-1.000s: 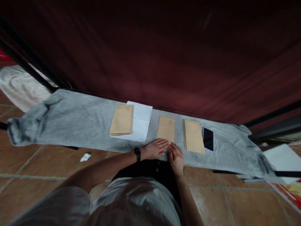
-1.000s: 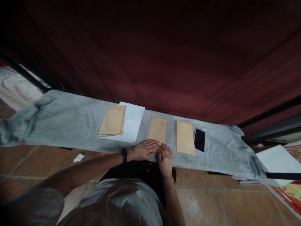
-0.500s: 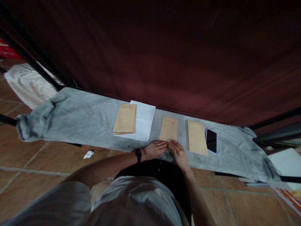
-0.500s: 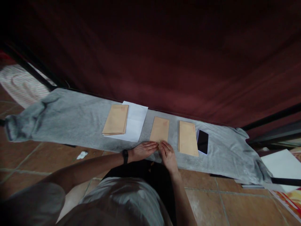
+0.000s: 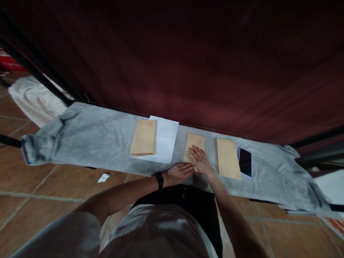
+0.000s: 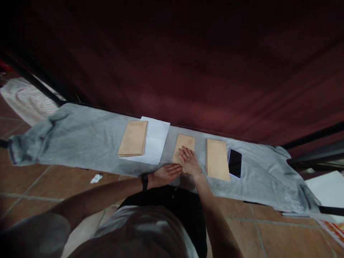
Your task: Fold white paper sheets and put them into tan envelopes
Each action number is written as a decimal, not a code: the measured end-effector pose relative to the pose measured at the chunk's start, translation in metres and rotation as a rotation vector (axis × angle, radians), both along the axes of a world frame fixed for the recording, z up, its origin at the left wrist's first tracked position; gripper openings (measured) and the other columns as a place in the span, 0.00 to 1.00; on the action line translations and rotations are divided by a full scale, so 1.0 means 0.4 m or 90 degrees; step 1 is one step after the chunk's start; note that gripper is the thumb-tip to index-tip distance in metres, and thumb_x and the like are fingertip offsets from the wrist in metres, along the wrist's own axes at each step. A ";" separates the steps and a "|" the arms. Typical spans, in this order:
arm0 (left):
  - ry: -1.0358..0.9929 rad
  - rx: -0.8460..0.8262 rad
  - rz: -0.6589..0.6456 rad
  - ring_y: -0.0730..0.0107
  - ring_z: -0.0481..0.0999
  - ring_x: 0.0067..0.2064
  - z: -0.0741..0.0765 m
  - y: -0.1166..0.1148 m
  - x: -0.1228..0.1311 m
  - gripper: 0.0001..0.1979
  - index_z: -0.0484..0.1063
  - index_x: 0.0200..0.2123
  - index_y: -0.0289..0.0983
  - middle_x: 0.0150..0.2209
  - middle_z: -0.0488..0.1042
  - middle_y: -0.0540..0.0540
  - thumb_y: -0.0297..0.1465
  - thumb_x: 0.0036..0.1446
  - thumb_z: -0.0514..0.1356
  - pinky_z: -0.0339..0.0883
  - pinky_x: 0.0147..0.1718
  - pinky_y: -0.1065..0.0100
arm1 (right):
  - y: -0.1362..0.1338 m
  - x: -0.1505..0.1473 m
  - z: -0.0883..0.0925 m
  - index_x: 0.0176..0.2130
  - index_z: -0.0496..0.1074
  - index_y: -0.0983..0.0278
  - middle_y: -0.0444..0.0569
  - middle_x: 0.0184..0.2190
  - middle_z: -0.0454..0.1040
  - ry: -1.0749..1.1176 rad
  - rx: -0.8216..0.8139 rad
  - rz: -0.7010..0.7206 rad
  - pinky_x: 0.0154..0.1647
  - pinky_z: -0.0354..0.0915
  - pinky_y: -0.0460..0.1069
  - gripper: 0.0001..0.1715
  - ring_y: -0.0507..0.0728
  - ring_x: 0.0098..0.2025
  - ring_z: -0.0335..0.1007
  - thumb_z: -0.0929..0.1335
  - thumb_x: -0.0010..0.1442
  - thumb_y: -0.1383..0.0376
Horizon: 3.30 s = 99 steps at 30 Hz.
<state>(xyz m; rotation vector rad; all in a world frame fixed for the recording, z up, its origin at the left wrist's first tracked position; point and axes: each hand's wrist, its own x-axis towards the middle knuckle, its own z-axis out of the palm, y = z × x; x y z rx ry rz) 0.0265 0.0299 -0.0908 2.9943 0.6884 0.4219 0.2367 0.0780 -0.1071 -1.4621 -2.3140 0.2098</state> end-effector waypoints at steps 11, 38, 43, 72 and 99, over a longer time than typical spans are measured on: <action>0.016 -0.006 0.018 0.63 0.66 0.65 0.001 0.002 -0.002 0.19 0.68 0.60 0.35 0.65 0.67 0.40 0.26 0.68 0.52 0.59 0.64 0.61 | 0.126 -0.047 -0.027 0.67 0.61 0.59 0.52 0.69 0.60 0.009 0.047 -0.116 0.69 0.49 0.63 0.29 0.61 0.71 0.53 0.55 0.73 0.54; -0.035 -0.030 0.034 0.62 0.71 0.62 0.003 0.005 0.007 0.16 0.71 0.56 0.34 0.60 0.73 0.40 0.27 0.66 0.55 0.62 0.62 0.61 | 0.025 -0.047 0.008 0.72 0.49 0.63 0.51 0.72 0.51 -0.101 -0.048 -0.073 0.73 0.42 0.61 0.33 0.59 0.74 0.42 0.53 0.74 0.56; -0.039 -0.037 0.035 0.63 0.71 0.62 0.011 0.003 0.009 0.18 0.69 0.57 0.35 0.58 0.74 0.40 0.26 0.65 0.55 0.62 0.62 0.61 | -0.022 -0.037 0.008 0.72 0.50 0.63 0.50 0.72 0.49 -0.077 -0.074 -0.043 0.73 0.43 0.61 0.32 0.59 0.74 0.42 0.51 0.74 0.56; -0.117 -0.143 0.077 0.67 0.73 0.59 0.001 0.017 0.003 0.14 0.71 0.53 0.37 0.56 0.75 0.42 0.24 0.67 0.52 0.69 0.59 0.62 | -0.240 0.027 -0.010 0.47 0.79 0.60 0.51 0.50 0.80 0.255 0.018 -0.142 0.58 0.68 0.58 0.17 0.58 0.53 0.75 0.62 0.70 0.63; -0.039 -0.088 0.121 0.63 0.67 0.65 0.007 -0.018 0.011 0.22 0.67 0.60 0.33 0.62 0.70 0.37 0.22 0.62 0.54 0.61 0.64 0.61 | -0.302 -0.094 0.018 0.65 0.64 0.65 0.57 0.62 0.70 0.096 0.045 -0.139 0.68 0.59 0.60 0.27 0.61 0.65 0.63 0.58 0.72 0.61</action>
